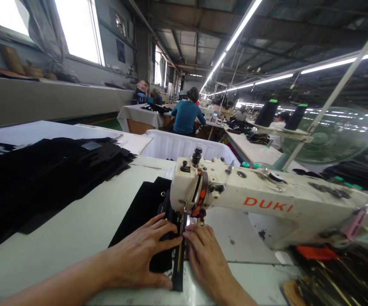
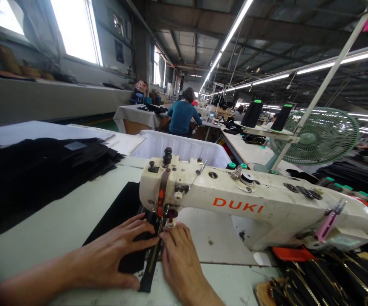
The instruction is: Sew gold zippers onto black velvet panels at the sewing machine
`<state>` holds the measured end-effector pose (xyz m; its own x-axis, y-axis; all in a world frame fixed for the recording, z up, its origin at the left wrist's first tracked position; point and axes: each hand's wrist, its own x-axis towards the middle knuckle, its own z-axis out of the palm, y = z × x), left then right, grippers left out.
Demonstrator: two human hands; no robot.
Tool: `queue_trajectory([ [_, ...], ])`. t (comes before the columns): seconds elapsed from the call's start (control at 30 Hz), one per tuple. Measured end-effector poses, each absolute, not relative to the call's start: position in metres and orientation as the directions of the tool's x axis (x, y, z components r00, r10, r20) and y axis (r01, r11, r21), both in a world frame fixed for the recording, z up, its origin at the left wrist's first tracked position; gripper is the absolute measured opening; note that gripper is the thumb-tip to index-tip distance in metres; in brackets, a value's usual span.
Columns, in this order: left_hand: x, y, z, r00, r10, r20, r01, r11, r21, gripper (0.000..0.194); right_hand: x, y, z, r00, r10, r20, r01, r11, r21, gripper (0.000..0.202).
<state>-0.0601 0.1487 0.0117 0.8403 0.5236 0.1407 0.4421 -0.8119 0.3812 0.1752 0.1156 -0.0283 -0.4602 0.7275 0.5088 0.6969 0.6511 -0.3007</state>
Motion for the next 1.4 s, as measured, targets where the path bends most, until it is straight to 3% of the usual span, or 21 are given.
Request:
queue_trajectory([
  [0.13, -0.062, 0.151, 0.005, 0.823, 0.528, 0.209, 0.436, -0.824, 0.362, 0.076, 0.175, 0.112, -0.019, -0.537, 0.672, 0.509, 0.582, 0.732, -0.353, 0.036],
  [0.27, -0.065, 0.138, -0.001, 0.812, 0.559, 0.168, 0.481, -0.804, 0.350, 0.073, 0.175, 0.108, -0.018, -0.582, 0.653, 0.484, 0.542, 0.755, -0.368, 0.031],
  [0.5, -0.065, 0.141, -0.013, 0.766, 0.637, 0.089, 0.570, -0.737, 0.363, 0.077, 0.172, 0.110, -0.026, -0.533, 0.694, 0.484, 0.622, 0.709, -0.331, 0.038],
  [0.9, -0.066, 0.161, -0.024, 0.730, 0.673, 0.116, 0.590, -0.708, 0.388, 0.079, 0.170, 0.115, -0.048, -0.448, 0.685, 0.575, 0.735, 0.648, -0.199, 0.050],
  [1.4, -0.065, 0.166, -0.023, 0.737, 0.661, 0.140, 0.573, -0.722, 0.389, 0.077, 0.170, 0.117, -0.041, -0.489, 0.680, 0.546, 0.755, 0.644, -0.126, 0.049],
])
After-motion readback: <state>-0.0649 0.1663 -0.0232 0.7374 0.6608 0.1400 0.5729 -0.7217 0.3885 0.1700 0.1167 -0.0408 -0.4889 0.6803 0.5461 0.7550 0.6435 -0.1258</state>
